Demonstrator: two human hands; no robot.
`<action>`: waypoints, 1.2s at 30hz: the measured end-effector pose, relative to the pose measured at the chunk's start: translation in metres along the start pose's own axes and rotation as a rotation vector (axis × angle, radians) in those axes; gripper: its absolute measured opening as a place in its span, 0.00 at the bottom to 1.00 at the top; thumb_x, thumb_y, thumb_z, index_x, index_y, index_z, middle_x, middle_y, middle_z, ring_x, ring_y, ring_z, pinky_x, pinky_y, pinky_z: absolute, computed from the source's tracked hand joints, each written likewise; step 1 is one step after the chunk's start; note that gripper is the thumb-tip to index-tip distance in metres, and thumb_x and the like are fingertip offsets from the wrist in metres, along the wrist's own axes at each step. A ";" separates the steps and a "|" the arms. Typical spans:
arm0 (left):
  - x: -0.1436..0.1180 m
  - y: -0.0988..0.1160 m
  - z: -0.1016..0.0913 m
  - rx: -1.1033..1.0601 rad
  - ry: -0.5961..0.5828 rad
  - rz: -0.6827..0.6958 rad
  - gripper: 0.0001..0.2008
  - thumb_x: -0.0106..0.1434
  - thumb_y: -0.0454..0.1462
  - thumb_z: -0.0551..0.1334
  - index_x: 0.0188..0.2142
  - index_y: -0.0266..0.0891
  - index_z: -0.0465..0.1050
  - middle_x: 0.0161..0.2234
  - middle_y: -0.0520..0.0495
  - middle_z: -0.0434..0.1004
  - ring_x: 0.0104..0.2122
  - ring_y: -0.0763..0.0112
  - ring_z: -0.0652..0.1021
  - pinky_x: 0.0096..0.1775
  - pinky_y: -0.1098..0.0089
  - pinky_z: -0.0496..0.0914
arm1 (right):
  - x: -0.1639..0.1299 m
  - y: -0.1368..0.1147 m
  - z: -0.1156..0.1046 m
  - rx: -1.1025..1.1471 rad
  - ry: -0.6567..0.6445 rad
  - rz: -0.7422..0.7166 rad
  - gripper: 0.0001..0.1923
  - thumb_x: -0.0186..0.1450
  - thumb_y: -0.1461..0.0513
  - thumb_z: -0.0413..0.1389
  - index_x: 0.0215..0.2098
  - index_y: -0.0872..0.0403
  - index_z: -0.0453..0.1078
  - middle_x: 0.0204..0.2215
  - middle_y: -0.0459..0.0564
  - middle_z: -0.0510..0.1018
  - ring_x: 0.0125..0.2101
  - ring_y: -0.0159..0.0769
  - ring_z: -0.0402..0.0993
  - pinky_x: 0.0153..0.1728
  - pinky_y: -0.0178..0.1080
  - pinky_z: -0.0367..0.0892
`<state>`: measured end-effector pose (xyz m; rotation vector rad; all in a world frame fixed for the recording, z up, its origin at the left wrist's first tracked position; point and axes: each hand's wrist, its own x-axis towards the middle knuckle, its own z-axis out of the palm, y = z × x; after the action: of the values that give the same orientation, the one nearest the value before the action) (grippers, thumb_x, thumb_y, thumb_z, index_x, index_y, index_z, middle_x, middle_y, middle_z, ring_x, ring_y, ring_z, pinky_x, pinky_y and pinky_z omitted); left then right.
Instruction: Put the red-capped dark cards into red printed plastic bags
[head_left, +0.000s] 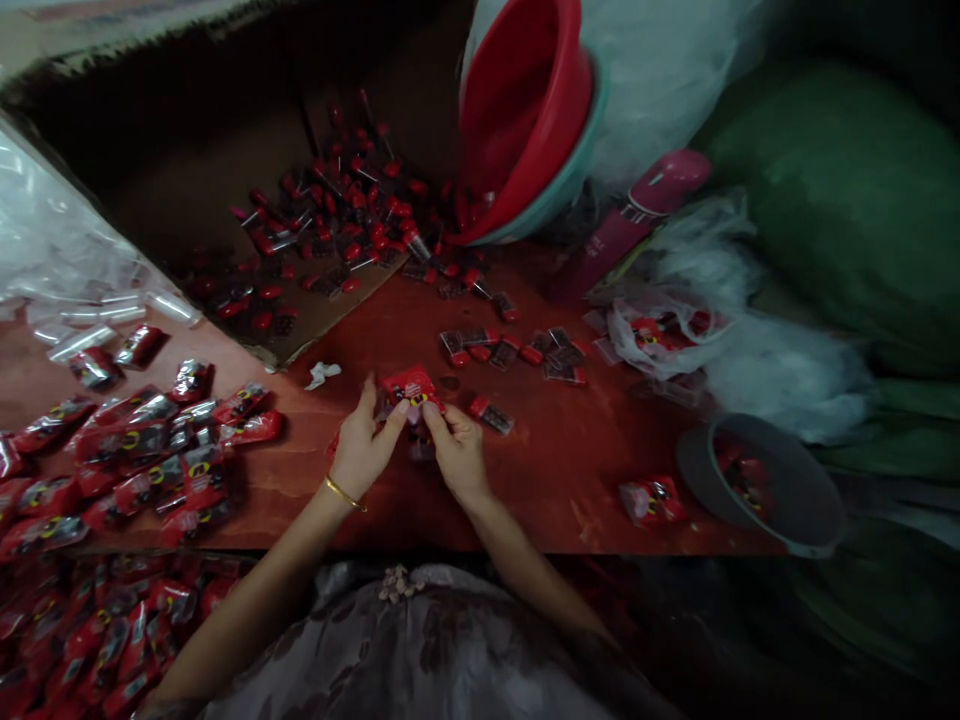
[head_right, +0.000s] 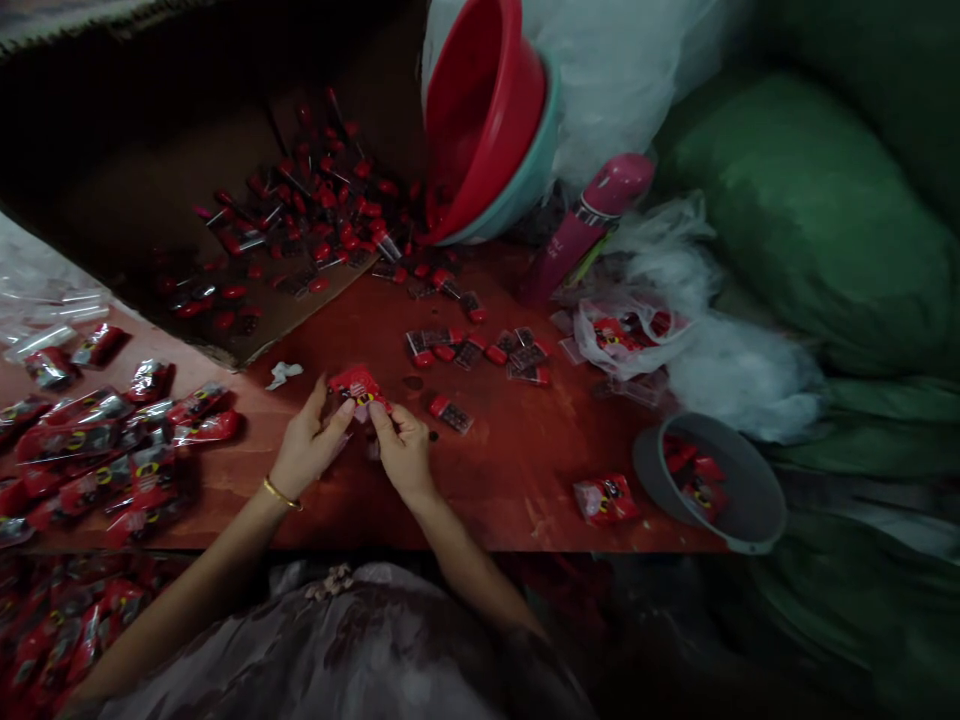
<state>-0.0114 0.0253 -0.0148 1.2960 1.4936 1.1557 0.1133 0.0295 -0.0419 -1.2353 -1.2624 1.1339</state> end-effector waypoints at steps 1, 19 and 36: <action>-0.001 -0.001 0.003 -0.135 -0.006 -0.078 0.21 0.55 0.45 0.62 0.47 0.38 0.72 0.40 0.44 0.78 0.39 0.66 0.76 0.43 0.68 0.68 | -0.001 -0.001 -0.002 -0.025 0.015 -0.011 0.17 0.62 0.52 0.50 0.24 0.54 0.68 0.19 0.43 0.69 0.22 0.30 0.63 0.24 0.32 0.61; -0.001 -0.001 0.015 -0.725 0.105 -0.428 0.16 0.37 0.41 0.73 0.22 0.34 0.72 0.23 0.52 0.75 0.25 0.77 0.74 0.31 0.75 0.68 | -0.001 -0.003 -0.035 -0.480 -0.030 -0.286 0.15 0.67 0.55 0.44 0.36 0.52 0.69 0.33 0.50 0.75 0.36 0.37 0.70 0.39 0.38 0.63; -0.004 0.006 0.015 -0.791 0.011 -0.536 0.18 0.36 0.41 0.74 0.25 0.34 0.73 0.24 0.51 0.76 0.24 0.76 0.75 0.32 0.73 0.70 | -0.035 -0.018 -0.080 -0.034 -0.230 0.203 0.14 0.61 0.52 0.53 0.35 0.54 0.64 0.20 0.42 0.71 0.15 0.25 0.62 0.18 0.30 0.58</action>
<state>0.0047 0.0231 -0.0122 0.3257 1.0951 1.1916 0.1911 -0.0077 -0.0198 -1.3091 -1.3527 1.4398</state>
